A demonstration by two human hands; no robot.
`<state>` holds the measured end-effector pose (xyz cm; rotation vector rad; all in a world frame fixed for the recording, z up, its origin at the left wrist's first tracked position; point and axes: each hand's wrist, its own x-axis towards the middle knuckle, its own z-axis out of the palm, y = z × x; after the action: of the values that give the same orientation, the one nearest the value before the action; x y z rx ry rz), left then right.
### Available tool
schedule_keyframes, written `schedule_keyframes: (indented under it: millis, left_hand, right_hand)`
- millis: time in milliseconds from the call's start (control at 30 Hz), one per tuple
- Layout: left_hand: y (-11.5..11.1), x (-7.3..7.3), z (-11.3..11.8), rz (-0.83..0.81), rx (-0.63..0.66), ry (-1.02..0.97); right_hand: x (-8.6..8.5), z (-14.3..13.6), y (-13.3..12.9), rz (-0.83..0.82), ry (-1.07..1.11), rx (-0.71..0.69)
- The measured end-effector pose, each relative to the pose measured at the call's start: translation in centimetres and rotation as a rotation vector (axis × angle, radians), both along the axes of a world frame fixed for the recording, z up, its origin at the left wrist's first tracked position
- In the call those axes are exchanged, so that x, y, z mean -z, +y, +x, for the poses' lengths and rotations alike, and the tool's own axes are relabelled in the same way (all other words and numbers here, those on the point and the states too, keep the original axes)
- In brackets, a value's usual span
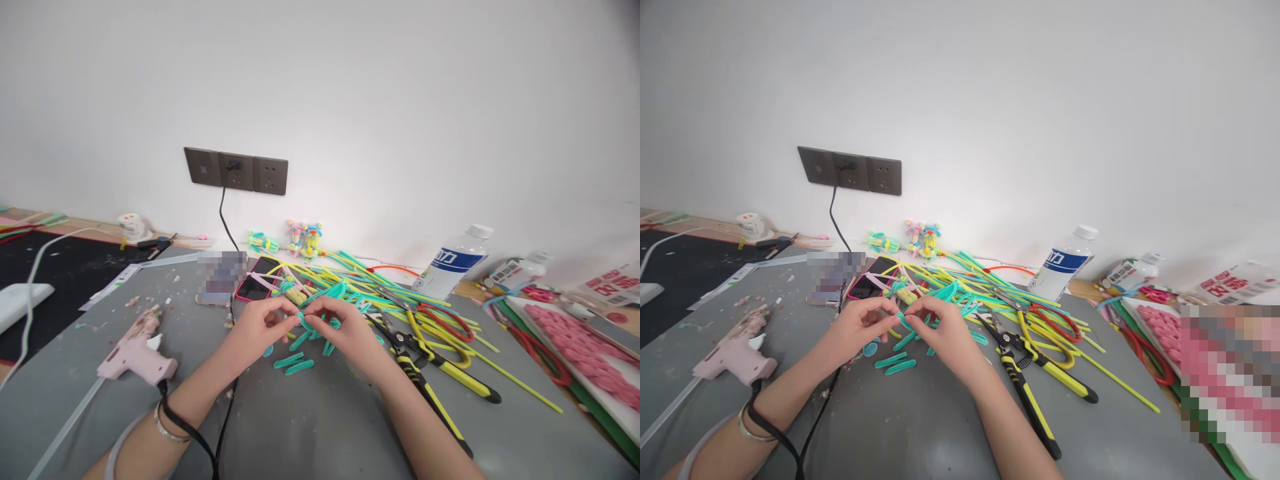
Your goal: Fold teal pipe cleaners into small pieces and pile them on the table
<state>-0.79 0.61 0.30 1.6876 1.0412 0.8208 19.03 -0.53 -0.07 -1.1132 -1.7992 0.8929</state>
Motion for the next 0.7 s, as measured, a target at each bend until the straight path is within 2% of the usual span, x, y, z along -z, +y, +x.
schedule_keyframes:
  millis: [133, 400, 567, 700]
  left_hand:
    - [0.0, 0.4, 0.0, 0.06, -0.037, 0.066]
    - [0.3, 1.2, 0.1, 0.255, -0.069, 0.169]
    - [0.1, 0.9, 0.3, 0.4, -0.087, 0.227]
    - [-0.1, 0.5, 0.4, 0.322, -0.09, 0.177]
  right_hand:
    - [0.2, -0.5, -0.2, 0.207, -0.11, 0.064]
    - [0.7, -1.1, -0.8, 0.456, -0.323, 0.142]
    - [0.5, -1.6, -1.0, 0.472, -0.368, 0.175]
    - [0.1, -1.7, -1.0, 0.386, -0.3, 0.148]
